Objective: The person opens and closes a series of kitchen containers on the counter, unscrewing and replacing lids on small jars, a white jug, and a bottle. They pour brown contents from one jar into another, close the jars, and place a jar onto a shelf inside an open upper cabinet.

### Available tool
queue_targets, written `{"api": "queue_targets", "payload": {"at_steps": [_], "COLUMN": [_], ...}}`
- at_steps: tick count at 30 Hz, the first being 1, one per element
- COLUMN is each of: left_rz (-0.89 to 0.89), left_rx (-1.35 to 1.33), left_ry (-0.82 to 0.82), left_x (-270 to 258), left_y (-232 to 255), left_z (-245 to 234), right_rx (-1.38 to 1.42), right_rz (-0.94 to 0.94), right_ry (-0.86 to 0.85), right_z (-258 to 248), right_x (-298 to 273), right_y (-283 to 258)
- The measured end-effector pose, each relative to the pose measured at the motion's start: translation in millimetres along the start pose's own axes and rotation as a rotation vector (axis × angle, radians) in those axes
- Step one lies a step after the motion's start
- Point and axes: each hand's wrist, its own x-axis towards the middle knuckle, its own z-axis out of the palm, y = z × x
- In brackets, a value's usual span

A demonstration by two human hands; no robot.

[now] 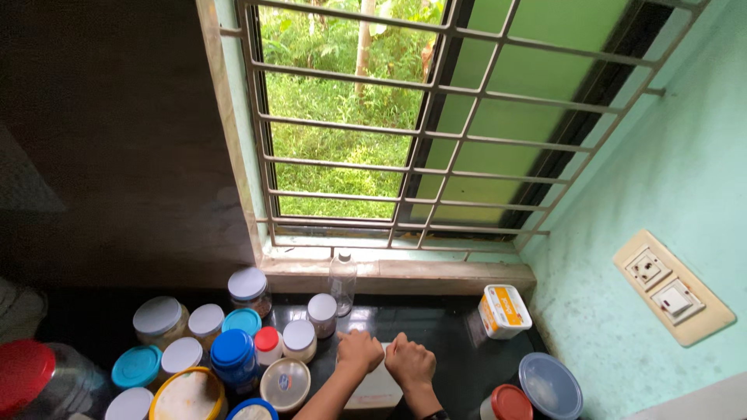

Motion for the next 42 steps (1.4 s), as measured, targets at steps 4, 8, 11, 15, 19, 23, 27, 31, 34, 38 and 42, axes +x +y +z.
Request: {"api": "queue_targets", "payload": {"at_steps": [4, 8, 11, 15, 19, 23, 27, 31, 34, 38, 42], "left_rz": [0.026, -0.001, -0.055, -0.148, -0.117, -0.138, -0.207, -0.197, -0.228, -0.234, -0.251], "left_rx": [0.008, -0.017, -0.063, -0.219, -0.38, -0.546, -0.68, -0.799, -0.9, -1.15, -1.742], "left_ry": [0.037, 0.013, -0.043, -0.171, -0.086, 0.062, 0.207, 0.364, 0.281, 0.176, 0.015], "left_x": [-5.5, -16.4, -24.7, -29.5, -37.6, -45.3, -36.3, -16.0, -11.8, -11.7, 2.1], "left_y": [0.4, 5.3, 5.6, 1.6, -0.7, 3.8, 7.2, 20.5, 30.6, 39.1, 33.8], "left_z": [0.6, -6.9, -16.7, -24.9, -14.4, 15.7, 54.2, 84.9, 98.6, 110.2, 134.7], "right_rx": [0.013, 0.062, 0.073, 0.126, 0.287, 0.399, 0.523, 0.645, 0.624, 0.604, 0.426], "right_rz": [0.044, 0.093, 0.124, 0.118, 0.189, 0.218, 0.2, -0.066, -0.136, -0.131, -0.079], "right_ry": [-0.008, -0.033, -0.012, -0.018, -0.003, 0.053, 0.108, 0.261, 0.258, 0.283, 0.284], "right_z": [-9.7, -21.5, -25.1, -25.6, -28.4, -35.1, -35.9, -19.8, -7.7, -10.0, -21.5], "right_x": [-1.4, -5.8, -10.3, -15.6, -16.4, -12.4, -14.3, -40.8, -54.0, -50.1, -38.5], "right_y": [-1.6, -3.7, -5.2, -0.5, 4.0, 11.2, 22.0, 15.1, 14.7, 37.0, 62.1]}}
